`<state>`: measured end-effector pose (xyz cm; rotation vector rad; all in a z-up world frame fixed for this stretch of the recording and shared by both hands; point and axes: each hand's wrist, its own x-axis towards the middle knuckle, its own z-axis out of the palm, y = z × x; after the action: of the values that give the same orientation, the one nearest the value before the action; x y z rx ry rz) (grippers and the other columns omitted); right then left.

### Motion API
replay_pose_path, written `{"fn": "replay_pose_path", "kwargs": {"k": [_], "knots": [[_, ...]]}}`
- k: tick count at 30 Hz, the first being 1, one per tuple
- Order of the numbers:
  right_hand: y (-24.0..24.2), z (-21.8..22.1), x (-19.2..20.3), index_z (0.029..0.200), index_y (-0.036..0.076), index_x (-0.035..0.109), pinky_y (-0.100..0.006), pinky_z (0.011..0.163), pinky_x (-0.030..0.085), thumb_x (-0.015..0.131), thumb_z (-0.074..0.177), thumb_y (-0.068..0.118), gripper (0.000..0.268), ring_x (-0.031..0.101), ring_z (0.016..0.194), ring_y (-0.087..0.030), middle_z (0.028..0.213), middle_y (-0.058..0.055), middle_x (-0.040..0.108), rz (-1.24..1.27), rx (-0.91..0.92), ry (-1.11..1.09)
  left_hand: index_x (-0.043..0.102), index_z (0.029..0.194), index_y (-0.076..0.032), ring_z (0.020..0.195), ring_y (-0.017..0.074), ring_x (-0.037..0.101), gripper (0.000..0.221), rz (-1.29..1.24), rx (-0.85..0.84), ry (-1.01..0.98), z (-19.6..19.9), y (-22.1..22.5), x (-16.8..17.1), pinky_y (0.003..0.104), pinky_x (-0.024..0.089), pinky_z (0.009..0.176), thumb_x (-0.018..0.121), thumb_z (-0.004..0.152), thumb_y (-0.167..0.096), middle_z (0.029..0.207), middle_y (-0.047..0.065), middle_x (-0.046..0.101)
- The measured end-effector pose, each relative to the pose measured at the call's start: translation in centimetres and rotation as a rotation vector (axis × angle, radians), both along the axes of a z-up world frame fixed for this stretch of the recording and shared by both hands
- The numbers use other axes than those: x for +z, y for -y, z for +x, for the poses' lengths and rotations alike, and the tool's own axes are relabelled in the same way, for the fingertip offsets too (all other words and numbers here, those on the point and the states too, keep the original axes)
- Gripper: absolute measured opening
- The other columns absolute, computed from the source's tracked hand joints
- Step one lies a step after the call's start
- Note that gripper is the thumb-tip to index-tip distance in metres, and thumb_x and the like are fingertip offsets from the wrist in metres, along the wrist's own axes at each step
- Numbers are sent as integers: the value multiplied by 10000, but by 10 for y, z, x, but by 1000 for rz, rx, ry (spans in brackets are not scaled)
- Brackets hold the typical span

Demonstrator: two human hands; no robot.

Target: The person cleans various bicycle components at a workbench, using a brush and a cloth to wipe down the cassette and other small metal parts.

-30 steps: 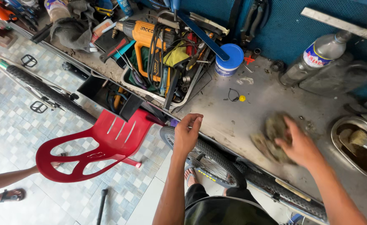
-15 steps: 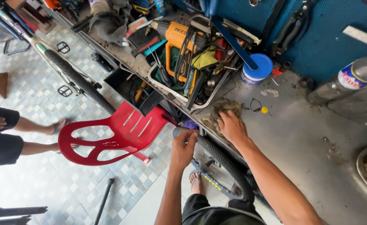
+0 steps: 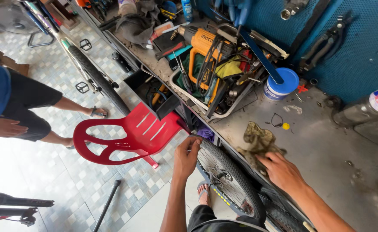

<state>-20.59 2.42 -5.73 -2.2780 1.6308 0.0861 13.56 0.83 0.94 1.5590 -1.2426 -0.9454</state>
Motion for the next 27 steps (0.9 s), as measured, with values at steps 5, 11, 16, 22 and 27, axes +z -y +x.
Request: {"fn": "replay_pose_path", "kwargs": {"k": [5, 11, 16, 22, 27], "knots": [[74, 61, 7, 1345, 218, 636, -383, 907, 556, 589, 845, 67, 525, 600, 1162, -222, 1167, -17, 621, -99, 108, 127, 750, 1050, -27, 717, 134, 656, 275, 34, 60, 5, 12, -13, 3, 319, 534, 647, 638, 961, -262, 798, 74, 736], [125, 125, 0, 1329, 157, 653, -398, 914, 554, 569, 884, 41, 467, 603, 1167, -254, 1190, -54, 626, -131, 109, 115, 755, 1038, -23, 762, 136, 696, 284, 19, 26, -5, 1, -26, 6, 309, 564, 664, 637, 958, -269, 857, 81, 761], [77, 100, 54, 1372, 136, 557, -454, 888, 537, 677, 778, 143, 606, 633, 1114, -330, 1234, -108, 610, -191, -79, 315, 749, 1056, -32, 754, 152, 708, 274, 23, 13, 11, -9, -28, 13, 316, 560, 650, 635, 962, -263, 879, 103, 772], [23, 57, 66, 1594, 278, 351, -386, 672, 673, 564, 987, 402, 656, 748, 836, -289, 1168, -159, 580, 155, -484, 55, 749, 1067, -47, 729, 183, 706, 271, 57, -8, 56, -11, -25, 24, 347, 556, 651, 629, 954, -262, 894, 114, 765], [50, 69, -9, 1548, 169, 412, -342, 558, 565, 531, 1019, 488, 629, 649, 697, -219, 1037, -129, 591, 18, -278, -66, 736, 1090, -50, 723, 237, 719, 275, 71, -43, 47, -3, -29, 28, 355, 576, 705, 598, 973, -257, 955, 120, 755]]}}
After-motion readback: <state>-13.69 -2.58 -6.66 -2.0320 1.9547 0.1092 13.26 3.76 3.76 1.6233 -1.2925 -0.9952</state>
